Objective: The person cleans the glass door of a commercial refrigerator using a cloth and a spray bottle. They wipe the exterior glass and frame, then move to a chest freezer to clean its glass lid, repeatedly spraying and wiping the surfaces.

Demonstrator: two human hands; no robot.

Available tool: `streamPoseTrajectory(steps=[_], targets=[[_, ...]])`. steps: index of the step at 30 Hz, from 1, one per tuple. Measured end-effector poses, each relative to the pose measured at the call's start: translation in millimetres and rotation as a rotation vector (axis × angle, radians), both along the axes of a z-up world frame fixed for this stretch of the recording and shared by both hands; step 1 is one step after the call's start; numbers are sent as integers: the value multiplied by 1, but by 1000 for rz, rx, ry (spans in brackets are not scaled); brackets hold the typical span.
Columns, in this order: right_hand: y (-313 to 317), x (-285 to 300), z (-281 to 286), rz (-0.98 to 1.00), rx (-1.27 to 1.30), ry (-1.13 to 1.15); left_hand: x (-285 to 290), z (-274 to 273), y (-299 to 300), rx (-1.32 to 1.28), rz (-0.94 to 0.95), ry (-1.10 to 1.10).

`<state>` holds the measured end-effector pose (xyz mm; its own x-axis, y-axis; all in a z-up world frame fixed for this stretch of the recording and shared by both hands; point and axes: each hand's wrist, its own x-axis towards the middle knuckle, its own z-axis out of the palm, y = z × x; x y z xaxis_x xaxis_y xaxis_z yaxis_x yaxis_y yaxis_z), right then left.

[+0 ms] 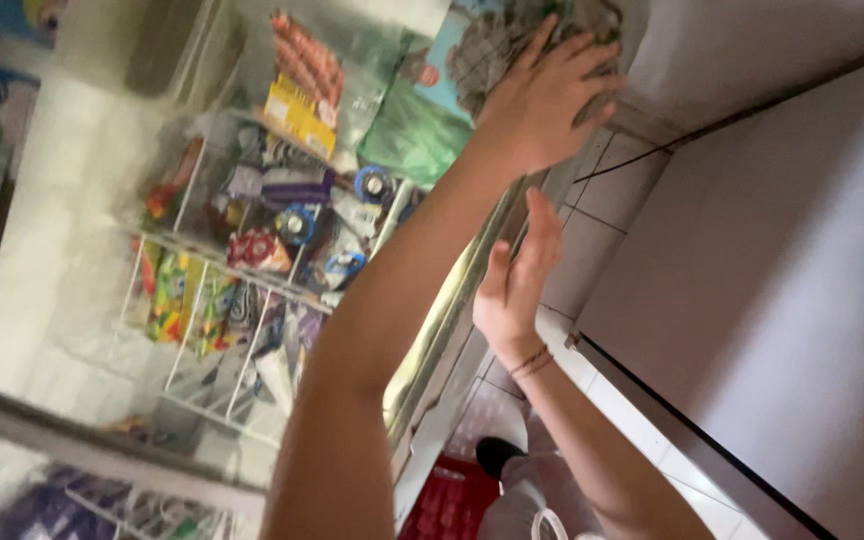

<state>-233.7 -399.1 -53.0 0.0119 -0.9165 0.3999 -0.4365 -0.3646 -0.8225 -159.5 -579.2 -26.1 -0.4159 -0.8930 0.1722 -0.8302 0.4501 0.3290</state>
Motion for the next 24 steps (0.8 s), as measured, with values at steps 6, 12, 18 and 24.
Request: streamPoseTrajectory(steps=[6, 12, 18, 24], targets=[[5, -8, -6, 69, -34, -162, 74, 19, 158, -50, 182, -38], [-4, -15, -21, 123, -185, -244, 73, 41, 361, 87, 371, -84], [-21, -21, -43, 159, -217, -356, 38, 55, 498, 209, 581, -52], [-24, -31, -46, 188, -180, -504, 19, 37, 479, 131, 601, -102]])
